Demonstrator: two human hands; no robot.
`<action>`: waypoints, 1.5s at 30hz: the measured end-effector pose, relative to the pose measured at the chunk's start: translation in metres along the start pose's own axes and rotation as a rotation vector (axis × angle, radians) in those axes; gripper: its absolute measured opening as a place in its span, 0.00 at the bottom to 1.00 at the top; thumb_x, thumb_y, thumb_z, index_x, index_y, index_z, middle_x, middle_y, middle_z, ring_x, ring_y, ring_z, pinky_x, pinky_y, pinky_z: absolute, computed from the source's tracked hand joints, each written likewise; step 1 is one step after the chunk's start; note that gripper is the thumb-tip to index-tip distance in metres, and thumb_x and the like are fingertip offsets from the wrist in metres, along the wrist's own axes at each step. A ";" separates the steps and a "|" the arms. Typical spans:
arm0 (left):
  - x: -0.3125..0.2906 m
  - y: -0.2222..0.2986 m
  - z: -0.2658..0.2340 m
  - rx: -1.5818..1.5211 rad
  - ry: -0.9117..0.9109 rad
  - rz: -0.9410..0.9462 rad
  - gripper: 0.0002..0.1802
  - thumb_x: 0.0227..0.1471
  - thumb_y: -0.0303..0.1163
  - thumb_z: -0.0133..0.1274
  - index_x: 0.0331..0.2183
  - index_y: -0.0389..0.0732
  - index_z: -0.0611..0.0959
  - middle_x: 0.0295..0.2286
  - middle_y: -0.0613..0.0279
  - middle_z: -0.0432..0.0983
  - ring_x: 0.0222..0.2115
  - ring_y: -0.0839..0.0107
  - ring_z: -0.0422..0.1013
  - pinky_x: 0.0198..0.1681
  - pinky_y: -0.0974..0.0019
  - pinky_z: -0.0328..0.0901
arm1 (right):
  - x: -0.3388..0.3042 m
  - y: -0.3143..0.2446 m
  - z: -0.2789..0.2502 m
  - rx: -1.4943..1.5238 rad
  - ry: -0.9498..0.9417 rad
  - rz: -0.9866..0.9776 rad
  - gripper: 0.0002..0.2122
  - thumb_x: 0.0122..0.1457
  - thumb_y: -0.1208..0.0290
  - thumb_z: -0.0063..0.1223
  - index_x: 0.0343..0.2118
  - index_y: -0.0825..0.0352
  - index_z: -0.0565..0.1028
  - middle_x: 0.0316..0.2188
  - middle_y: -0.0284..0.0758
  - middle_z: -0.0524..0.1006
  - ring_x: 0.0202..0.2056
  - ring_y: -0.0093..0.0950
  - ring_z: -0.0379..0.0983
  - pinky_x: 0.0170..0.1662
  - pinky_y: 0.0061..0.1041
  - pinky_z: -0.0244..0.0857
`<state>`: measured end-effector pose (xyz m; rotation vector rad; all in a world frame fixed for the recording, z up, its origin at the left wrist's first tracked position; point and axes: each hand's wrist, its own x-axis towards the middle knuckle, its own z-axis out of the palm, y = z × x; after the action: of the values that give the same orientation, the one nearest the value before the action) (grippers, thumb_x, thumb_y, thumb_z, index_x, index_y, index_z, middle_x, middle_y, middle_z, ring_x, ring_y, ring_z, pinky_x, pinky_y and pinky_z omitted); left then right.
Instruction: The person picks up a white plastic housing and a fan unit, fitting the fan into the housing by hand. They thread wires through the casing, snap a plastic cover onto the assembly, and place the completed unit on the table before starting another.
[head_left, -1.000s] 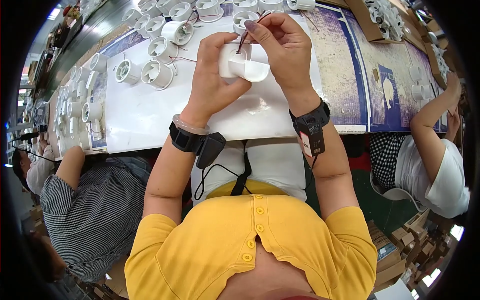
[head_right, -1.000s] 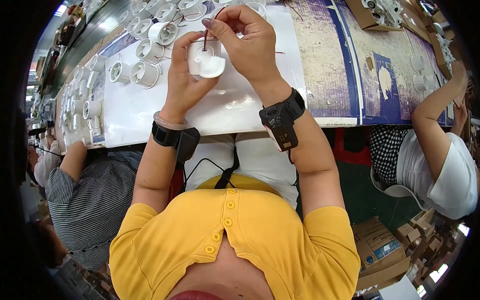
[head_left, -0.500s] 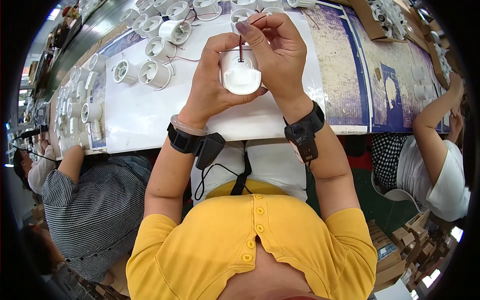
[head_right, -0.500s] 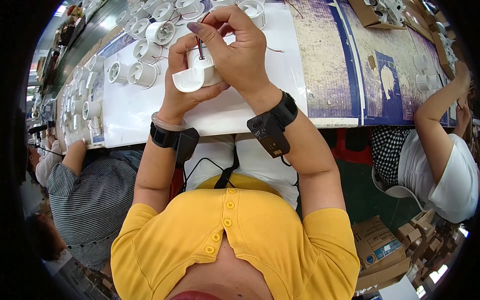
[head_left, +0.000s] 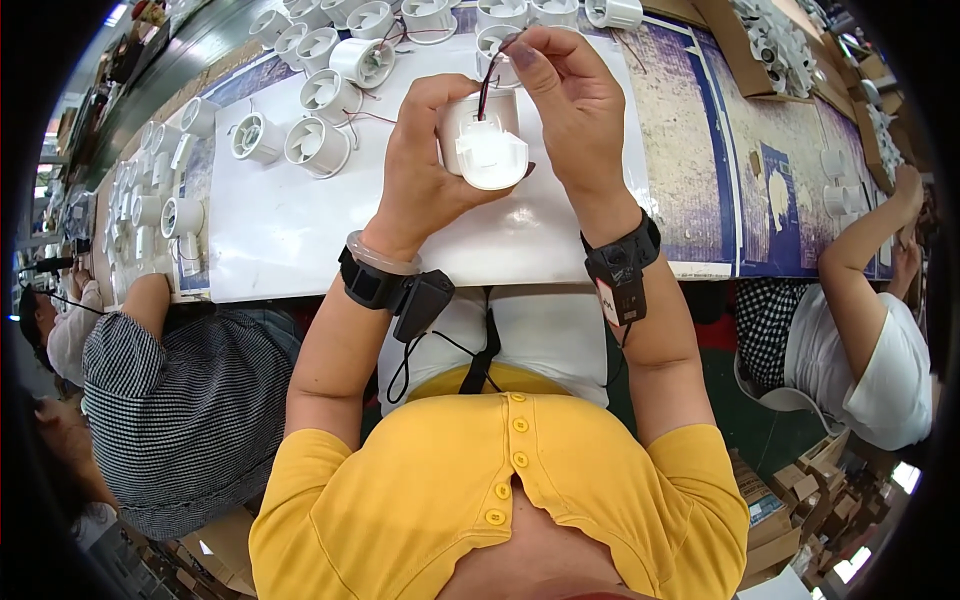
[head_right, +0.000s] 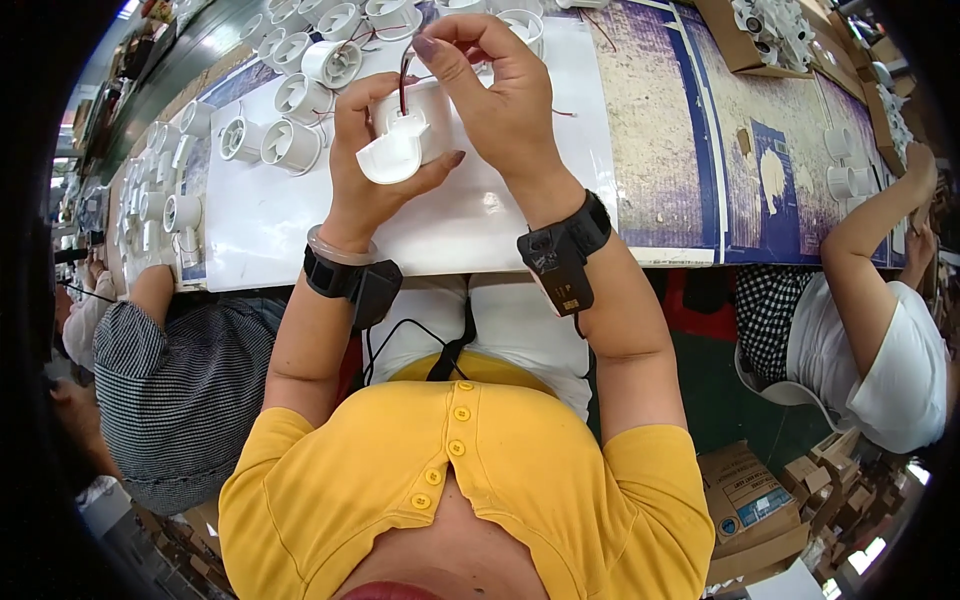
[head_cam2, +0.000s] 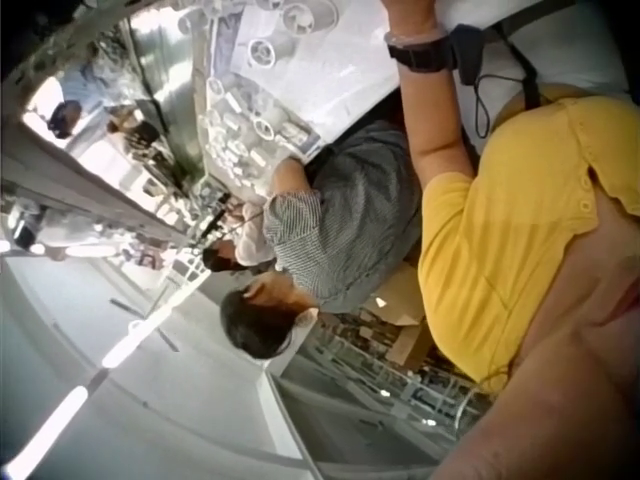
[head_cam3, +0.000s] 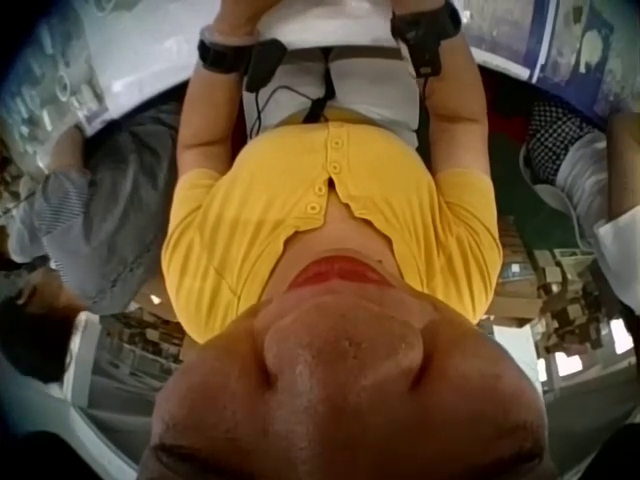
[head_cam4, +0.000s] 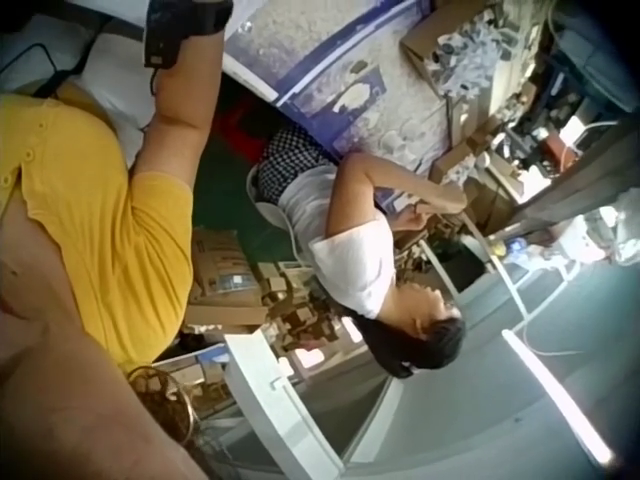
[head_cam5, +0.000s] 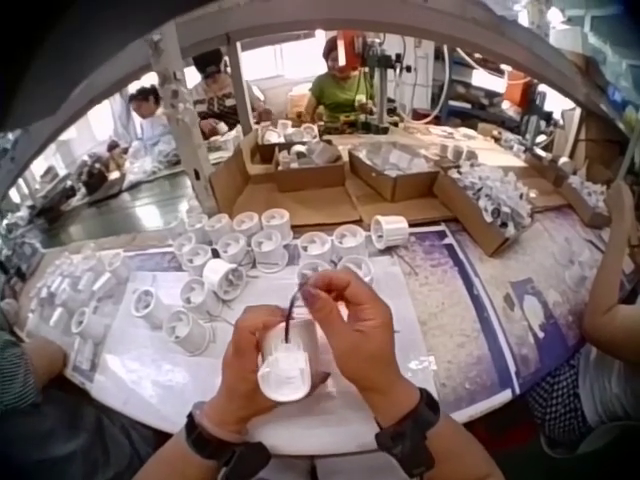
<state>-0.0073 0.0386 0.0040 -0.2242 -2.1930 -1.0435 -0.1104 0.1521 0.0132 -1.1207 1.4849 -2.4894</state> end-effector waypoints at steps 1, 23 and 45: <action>-0.001 0.000 0.002 -0.035 0.034 -0.015 0.42 0.29 0.30 0.71 0.46 0.40 0.65 0.42 0.58 0.66 0.44 0.65 0.66 0.48 0.66 0.63 | -0.001 -0.006 -0.001 -0.044 -0.033 0.034 0.06 0.57 0.76 0.54 0.37 0.67 0.75 0.37 0.31 0.76 0.36 0.18 0.70 0.42 0.17 0.64; -0.003 0.000 0.003 -0.064 0.033 0.027 0.39 0.32 0.26 0.65 0.48 0.39 0.64 0.40 0.54 0.66 0.41 0.60 0.66 0.45 0.64 0.63 | 0.000 -0.005 -0.002 -0.197 -0.339 -0.072 0.06 0.59 0.76 0.51 0.36 0.68 0.78 0.37 0.34 0.77 0.41 0.24 0.72 0.44 0.21 0.66; 0.000 0.010 0.001 -0.196 -0.108 -0.157 0.37 0.33 0.25 0.64 0.45 0.41 0.63 0.38 0.57 0.67 0.38 0.65 0.68 0.43 0.67 0.64 | -0.003 -0.006 -0.002 0.022 -0.248 0.176 0.08 0.61 0.73 0.50 0.36 0.71 0.77 0.29 0.29 0.75 0.33 0.16 0.68 0.38 0.15 0.64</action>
<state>-0.0042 0.0457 0.0096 -0.2025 -2.2322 -1.3652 -0.1068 0.1578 0.0157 -1.1870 1.4161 -2.1575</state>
